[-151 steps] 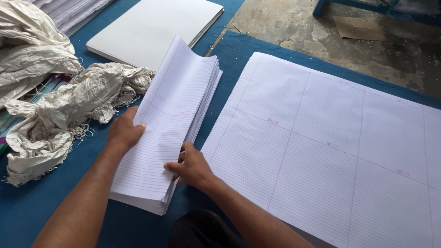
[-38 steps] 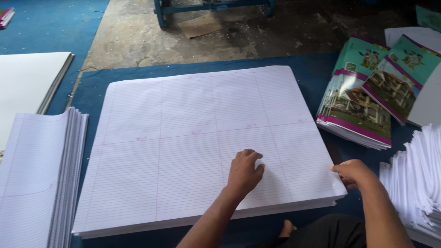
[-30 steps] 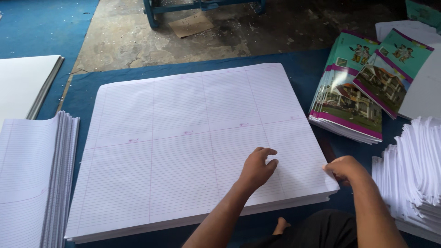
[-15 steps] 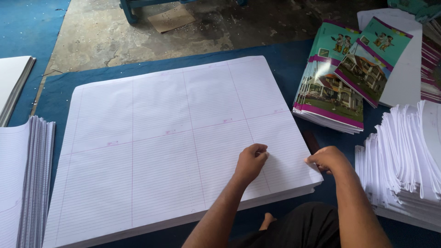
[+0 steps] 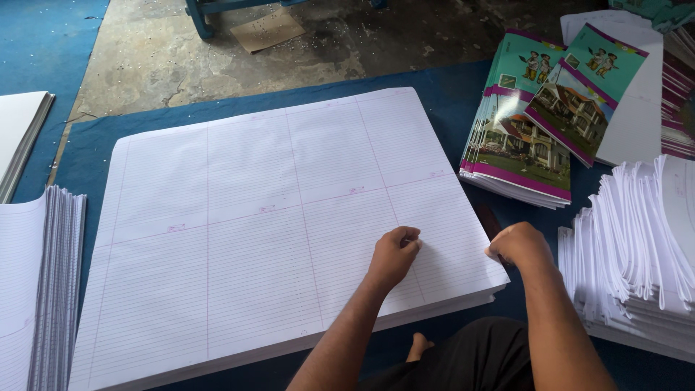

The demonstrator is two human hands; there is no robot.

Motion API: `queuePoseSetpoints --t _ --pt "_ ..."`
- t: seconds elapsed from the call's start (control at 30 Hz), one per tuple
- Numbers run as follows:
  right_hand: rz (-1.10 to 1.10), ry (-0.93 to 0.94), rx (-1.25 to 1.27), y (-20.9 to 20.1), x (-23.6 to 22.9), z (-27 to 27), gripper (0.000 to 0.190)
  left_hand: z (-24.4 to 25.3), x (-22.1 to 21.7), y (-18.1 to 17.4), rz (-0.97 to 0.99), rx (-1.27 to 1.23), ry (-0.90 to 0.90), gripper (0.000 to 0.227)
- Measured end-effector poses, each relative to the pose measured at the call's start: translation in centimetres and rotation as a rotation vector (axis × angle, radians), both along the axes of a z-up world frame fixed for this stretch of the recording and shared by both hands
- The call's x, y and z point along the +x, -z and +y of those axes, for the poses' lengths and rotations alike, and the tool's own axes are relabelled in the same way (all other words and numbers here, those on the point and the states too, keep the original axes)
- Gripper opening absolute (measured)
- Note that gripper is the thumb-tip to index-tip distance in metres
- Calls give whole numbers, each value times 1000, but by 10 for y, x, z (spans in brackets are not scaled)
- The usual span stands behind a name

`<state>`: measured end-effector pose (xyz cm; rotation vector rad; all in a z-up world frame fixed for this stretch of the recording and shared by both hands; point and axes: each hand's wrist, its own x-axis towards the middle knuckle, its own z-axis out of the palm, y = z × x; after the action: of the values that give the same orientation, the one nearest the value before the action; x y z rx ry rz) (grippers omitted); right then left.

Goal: The person folds large sheets of lined paper in half and presses the crease with a small wooden block. They repeat this process for multiple sheets, stacking the folded papers to the side.

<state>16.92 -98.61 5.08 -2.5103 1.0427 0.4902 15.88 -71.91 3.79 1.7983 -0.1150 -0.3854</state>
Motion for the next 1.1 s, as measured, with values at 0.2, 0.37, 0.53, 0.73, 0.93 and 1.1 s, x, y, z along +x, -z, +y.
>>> queuePoseSetpoints --t 0.2,0.37,0.53,0.73,0.93,1.1 --pt "53 -79 -143 -19 -4 16 20 0 1 1 9 8 2 34" --pt "119 -98 -239 -13 5 15 28 -1 1 0 -7 9 0 34" --pt "-25 -74 -5 17 0 -9 35 -1 -1 -2 37 31 7 34" --pt "-150 66 490 35 -22 -37 47 -4 6 -6 124 19 -16 38" --pt "-56 53 716 37 -64 -45 55 -11 16 0 231 -235 11 51" --pt "28 -9 752 31 -81 -51 46 -28 22 6 384 -548 26 61"
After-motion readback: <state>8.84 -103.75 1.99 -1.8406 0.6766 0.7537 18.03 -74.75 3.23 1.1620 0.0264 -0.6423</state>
